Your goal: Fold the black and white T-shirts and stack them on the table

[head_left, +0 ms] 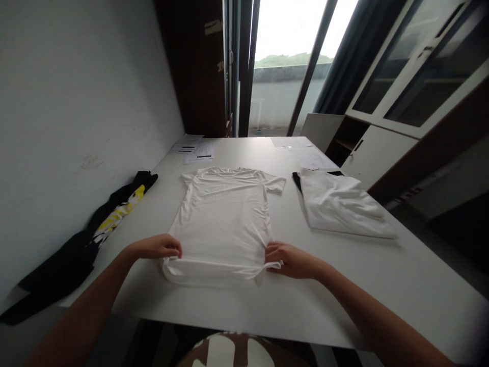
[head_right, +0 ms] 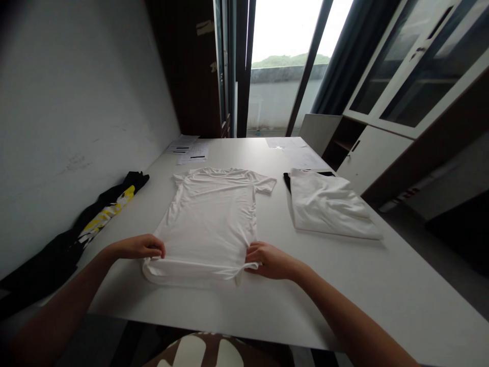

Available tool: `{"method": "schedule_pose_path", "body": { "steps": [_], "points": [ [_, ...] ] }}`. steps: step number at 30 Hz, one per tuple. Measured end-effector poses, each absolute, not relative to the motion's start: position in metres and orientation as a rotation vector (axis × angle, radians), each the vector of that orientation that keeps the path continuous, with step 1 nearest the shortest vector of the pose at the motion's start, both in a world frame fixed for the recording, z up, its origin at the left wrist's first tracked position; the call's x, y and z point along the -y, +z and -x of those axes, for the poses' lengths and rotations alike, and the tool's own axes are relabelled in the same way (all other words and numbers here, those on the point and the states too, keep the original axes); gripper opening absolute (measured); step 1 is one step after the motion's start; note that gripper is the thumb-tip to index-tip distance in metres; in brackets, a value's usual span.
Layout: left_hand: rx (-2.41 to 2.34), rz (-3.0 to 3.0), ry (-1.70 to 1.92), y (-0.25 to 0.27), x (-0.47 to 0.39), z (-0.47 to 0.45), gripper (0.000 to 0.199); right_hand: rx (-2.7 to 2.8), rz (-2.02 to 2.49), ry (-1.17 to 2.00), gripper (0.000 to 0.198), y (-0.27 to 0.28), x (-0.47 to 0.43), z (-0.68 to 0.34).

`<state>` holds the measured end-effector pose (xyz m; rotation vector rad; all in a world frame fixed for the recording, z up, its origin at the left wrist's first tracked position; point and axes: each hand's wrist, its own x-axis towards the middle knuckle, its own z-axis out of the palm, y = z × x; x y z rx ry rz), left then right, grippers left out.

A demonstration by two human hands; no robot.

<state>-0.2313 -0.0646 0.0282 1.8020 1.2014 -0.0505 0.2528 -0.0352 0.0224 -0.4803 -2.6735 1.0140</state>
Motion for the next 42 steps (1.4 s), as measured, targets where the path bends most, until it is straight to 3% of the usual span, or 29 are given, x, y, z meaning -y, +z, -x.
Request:
{"method": "schedule_pose_path", "body": {
  "steps": [6,12,17,21,25,29,35,42],
  "points": [
    [-1.166,-1.681,-0.181,0.033,0.074,0.227,0.049,2.698,0.494,1.044,0.022,0.033,0.045,-0.263],
    [-1.123,-1.780,-0.333,0.043,0.071,0.212,0.044,2.648,0.639,1.020,0.022,0.033,0.060,-0.270],
    [-1.133,-2.326,-0.008,0.039,0.087,0.143,0.030,2.408,0.848,1.033,0.026,0.029,0.061,-0.275],
    [-1.072,-2.632,0.102,0.013,0.112,0.099,0.034,2.268,0.978,0.986,0.017,0.019,0.061,-0.274],
    [-1.089,-2.795,0.123,-0.008,0.125,0.096,0.009,2.247,0.977,1.027,0.004,0.010,0.067,-0.270],
    [-1.021,-2.797,0.140,-0.009,0.128,0.107,0.018,2.332,0.907,1.197,0.003,0.014,0.067,-0.273],
    [-1.097,-2.597,0.022,0.008,0.133,0.110,0.011,2.527,0.668,1.452,0.028,0.026,0.050,-0.282],
    [-1.092,-2.645,-0.088,0.010,0.135,0.104,0.016,2.669,0.542,1.650,0.040,0.033,0.024,-0.284]
  ]
}}
